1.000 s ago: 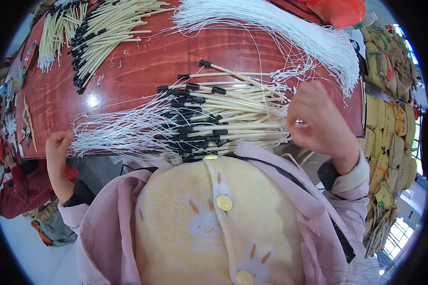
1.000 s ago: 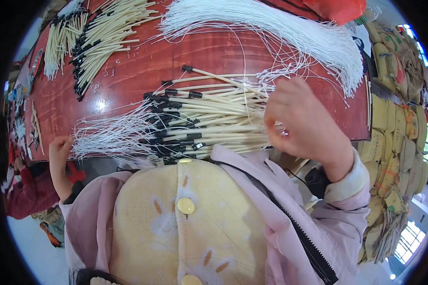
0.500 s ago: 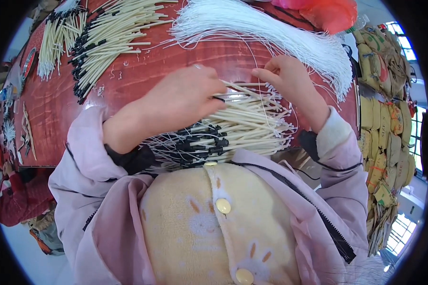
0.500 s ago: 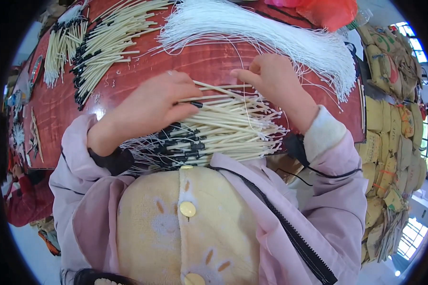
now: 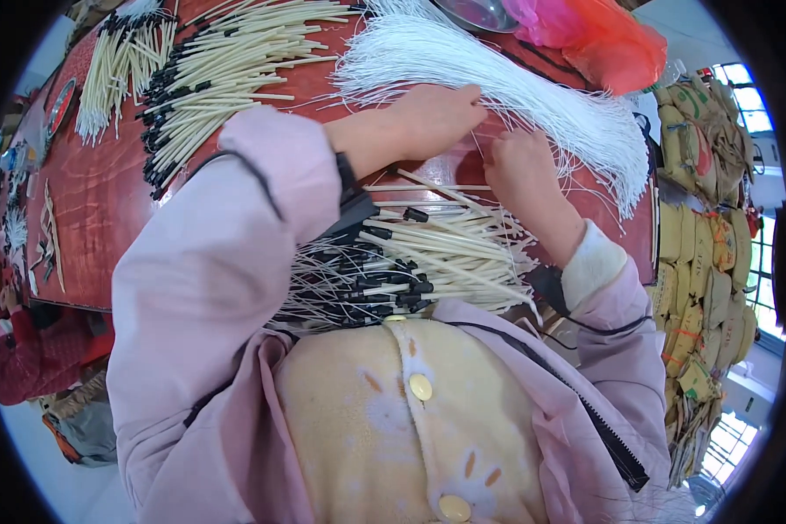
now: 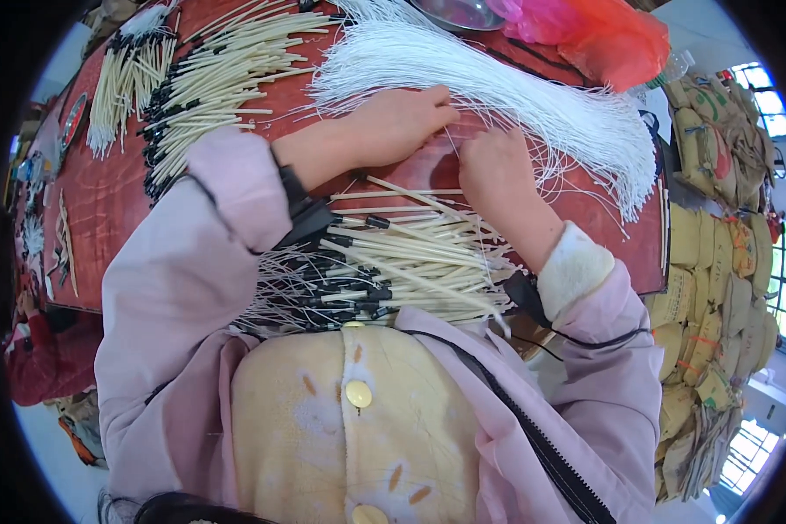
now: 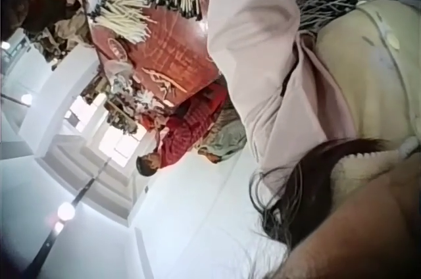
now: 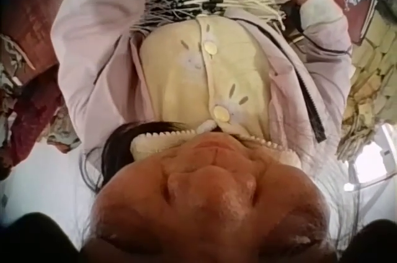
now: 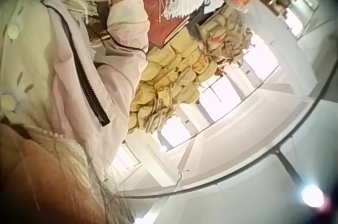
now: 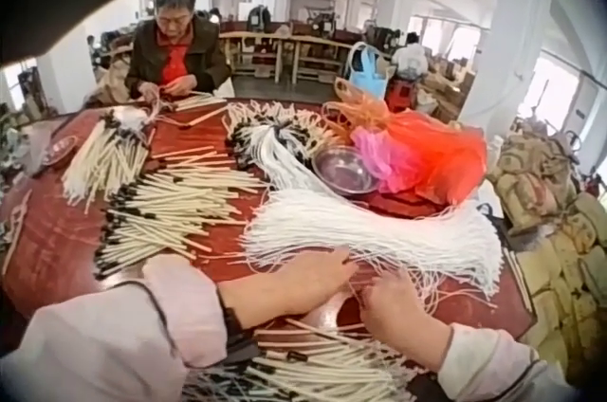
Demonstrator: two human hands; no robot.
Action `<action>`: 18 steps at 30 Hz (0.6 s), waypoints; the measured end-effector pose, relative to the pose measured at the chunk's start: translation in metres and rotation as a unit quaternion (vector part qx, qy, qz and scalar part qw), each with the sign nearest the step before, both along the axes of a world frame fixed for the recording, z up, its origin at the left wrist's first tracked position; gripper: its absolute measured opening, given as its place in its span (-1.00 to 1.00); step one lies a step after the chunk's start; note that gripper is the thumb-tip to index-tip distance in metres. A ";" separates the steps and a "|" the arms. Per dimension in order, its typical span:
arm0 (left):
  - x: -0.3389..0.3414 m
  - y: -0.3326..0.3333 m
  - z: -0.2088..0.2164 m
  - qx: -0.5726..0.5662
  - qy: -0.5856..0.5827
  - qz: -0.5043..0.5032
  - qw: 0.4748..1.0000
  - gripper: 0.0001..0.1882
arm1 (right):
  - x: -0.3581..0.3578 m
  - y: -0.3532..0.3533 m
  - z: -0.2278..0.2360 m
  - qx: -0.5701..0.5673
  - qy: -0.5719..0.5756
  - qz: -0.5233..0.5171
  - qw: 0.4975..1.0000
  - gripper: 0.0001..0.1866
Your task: Sorting and bundling thin fuse sticks with white strings on a production table.
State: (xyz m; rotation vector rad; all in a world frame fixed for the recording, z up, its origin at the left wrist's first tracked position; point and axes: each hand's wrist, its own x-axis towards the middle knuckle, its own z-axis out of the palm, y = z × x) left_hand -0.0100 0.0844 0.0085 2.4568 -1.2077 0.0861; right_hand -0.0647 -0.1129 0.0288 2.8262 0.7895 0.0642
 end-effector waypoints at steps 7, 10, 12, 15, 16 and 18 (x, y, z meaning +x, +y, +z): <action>0.007 -0.018 -0.002 0.131 0.023 -0.027 0.991 -0.77 | -0.005 -0.029 -0.014 0.407 0.128 -0.123 0.896 -0.81; 0.003 -0.017 0.004 0.052 0.093 -0.015 0.994 -0.79 | -0.006 -0.018 -0.006 0.397 0.115 -0.086 0.907 -0.79; 0.002 -0.015 0.005 0.013 0.129 -0.009 0.992 -0.79 | -0.005 -0.014 -0.002 0.393 0.110 -0.068 0.910 -0.78; -0.002 -0.008 0.006 -0.075 0.093 -0.009 0.993 -0.76 | 0.000 -0.010 0.001 0.329 0.131 -0.034 0.935 -0.82; -0.001 -0.003 0.007 -0.074 0.094 -0.006 0.993 -0.76 | 0.002 -0.010 0.004 0.330 0.133 -0.032 0.934 -0.82; 0.004 0.023 0.016 -0.105 0.136 0.049 0.984 -0.76 | 0.009 -0.015 0.011 0.343 0.067 0.026 0.937 -0.85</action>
